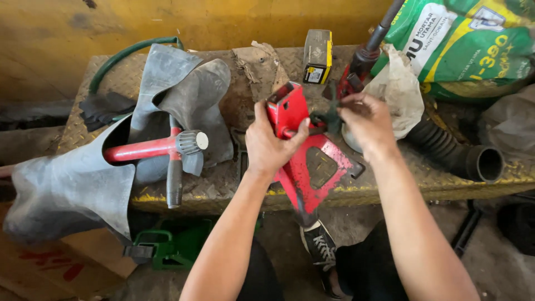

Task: Cleaning a floor jack and other mechanical components using a cloth.

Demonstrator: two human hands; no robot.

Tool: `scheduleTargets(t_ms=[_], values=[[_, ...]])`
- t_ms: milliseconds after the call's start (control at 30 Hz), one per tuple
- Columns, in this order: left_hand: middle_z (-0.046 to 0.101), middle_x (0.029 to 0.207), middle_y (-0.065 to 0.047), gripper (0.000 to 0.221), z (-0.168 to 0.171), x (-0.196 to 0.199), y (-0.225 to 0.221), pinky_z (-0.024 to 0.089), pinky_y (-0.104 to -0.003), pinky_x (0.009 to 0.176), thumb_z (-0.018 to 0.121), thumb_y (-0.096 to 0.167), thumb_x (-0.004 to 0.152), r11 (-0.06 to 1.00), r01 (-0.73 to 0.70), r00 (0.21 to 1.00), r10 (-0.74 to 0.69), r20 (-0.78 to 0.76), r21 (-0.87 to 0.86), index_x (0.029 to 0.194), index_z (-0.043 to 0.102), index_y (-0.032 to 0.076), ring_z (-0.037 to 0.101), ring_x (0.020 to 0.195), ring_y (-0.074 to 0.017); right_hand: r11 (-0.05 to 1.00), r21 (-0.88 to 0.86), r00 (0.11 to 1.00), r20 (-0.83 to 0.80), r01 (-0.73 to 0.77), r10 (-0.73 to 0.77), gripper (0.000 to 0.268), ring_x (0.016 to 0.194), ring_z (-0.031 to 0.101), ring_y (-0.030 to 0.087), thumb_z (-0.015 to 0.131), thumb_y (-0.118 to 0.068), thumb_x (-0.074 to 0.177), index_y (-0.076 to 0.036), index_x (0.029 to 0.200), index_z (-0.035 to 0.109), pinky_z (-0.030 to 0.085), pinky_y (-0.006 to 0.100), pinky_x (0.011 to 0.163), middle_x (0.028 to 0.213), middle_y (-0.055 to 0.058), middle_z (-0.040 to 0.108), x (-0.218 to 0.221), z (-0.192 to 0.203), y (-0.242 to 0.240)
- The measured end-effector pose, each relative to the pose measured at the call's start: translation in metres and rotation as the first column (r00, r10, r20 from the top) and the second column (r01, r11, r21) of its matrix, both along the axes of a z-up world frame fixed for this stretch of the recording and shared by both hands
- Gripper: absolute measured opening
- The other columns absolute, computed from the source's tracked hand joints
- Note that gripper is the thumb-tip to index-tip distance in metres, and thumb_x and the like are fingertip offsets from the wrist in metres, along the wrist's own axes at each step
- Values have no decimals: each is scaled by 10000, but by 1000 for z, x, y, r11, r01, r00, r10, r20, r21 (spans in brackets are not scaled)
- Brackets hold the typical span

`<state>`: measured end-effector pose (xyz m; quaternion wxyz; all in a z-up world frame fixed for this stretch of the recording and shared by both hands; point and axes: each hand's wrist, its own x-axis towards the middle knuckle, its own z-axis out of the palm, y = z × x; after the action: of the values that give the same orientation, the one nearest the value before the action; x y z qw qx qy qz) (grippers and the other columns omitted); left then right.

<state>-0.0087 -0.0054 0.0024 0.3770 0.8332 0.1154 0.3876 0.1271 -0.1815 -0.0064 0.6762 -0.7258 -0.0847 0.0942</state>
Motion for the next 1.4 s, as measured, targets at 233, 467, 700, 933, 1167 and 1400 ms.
scheduleTargets(t_ms=[233,467,700,933,1167,1400], values=[[709,791,-207,772,0,1,-3,583,-472,628,844,502,793,999,-15,1000,16,19,-34,1232,488,-25,722,731,-423,861,-508,937,313,31,152,402,1102,655,405,544,-362,1037,-31,1226,673,490,439,935,1148,254,702,-35,-13,20],[719,824,-204,785,-1,-1,-2,584,-483,636,835,539,788,1000,9,1000,-10,-7,-11,1228,483,-8,722,745,-425,741,-657,934,163,-138,318,412,1081,698,399,469,-371,1046,-75,1201,710,518,462,932,1130,241,730,-27,-4,15],[715,809,-211,856,1,-6,-12,583,-487,610,812,589,770,999,-25,999,26,-33,34,1273,475,-16,719,705,-421,717,-697,910,273,-37,312,310,967,724,331,620,-304,1005,-96,1186,762,538,427,884,1056,200,752,-29,20,4],[703,787,-205,873,2,-4,-16,581,-482,601,789,629,795,998,-41,997,43,-64,43,1260,470,-37,713,684,-417,944,322,997,-8,-74,81,306,920,727,132,607,-167,1029,-7,1279,682,620,286,836,1077,40,759,-34,11,23],[704,767,-212,887,-2,0,-14,569,-484,569,778,636,796,993,-105,993,107,-46,53,1257,462,-53,710,663,-418,944,-288,822,569,163,31,248,900,698,134,674,-121,1054,14,1252,738,546,283,845,1024,150,801,-61,27,22],[707,791,-209,839,-3,3,-10,579,-475,596,768,630,829,994,-99,994,102,-42,54,1258,474,-28,716,695,-418,938,-335,910,410,89,60,321,850,733,203,642,-159,1005,-11,1286,685,610,353,746,1021,165,770,-100,71,28]])
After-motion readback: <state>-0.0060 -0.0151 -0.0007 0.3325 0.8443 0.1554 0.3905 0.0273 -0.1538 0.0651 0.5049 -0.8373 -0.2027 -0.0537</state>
